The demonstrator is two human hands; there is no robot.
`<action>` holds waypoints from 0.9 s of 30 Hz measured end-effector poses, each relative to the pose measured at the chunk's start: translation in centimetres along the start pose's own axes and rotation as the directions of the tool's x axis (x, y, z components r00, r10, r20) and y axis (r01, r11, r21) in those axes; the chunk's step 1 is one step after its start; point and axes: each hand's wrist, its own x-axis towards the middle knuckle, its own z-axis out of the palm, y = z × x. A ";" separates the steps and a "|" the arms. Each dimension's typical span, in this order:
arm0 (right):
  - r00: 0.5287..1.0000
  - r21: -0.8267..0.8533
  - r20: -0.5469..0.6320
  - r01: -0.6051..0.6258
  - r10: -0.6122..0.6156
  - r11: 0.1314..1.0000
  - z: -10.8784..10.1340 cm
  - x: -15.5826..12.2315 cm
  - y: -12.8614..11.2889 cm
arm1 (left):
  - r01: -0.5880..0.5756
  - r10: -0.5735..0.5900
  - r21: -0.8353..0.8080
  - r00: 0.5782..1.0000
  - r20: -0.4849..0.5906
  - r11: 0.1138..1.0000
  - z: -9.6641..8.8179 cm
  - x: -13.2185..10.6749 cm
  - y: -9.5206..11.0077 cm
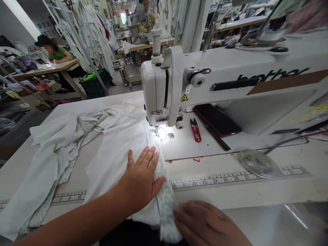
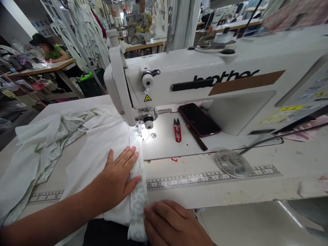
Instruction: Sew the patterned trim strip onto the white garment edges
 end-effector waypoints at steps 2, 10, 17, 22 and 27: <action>0.999 -0.038 -0.021 0.035 -0.036 0.999 0.5 0.2 0.8 | 0.006 -0.006 0.001 1.000 -0.011 1.000 0.2 0.6 -0.5; 0.996 -0.099 0.083 -0.004 0.012 0.995 -0.5 2.8 2.9 | 0.028 -0.029 -0.054 0.999 -0.021 0.998 0.5 3.4 -3.1; 0.975 0.010 0.220 -0.019 0.016 1.000 -1.2 5.1 5.0 | 0.065 -0.062 -0.069 0.997 0.040 0.996 0.3 5.9 -5.3; 0.971 0.022 0.240 -0.025 0.019 0.999 -0.2 5.9 6.5 | 0.039 -0.038 -0.080 0.999 0.014 0.996 0.3 7.7 -7.1; 0.962 -0.014 0.271 0.042 -0.037 0.999 0.1 7.3 8.2 | 0.033 -0.036 -0.127 0.999 -0.022 0.991 0.5 9.4 -8.7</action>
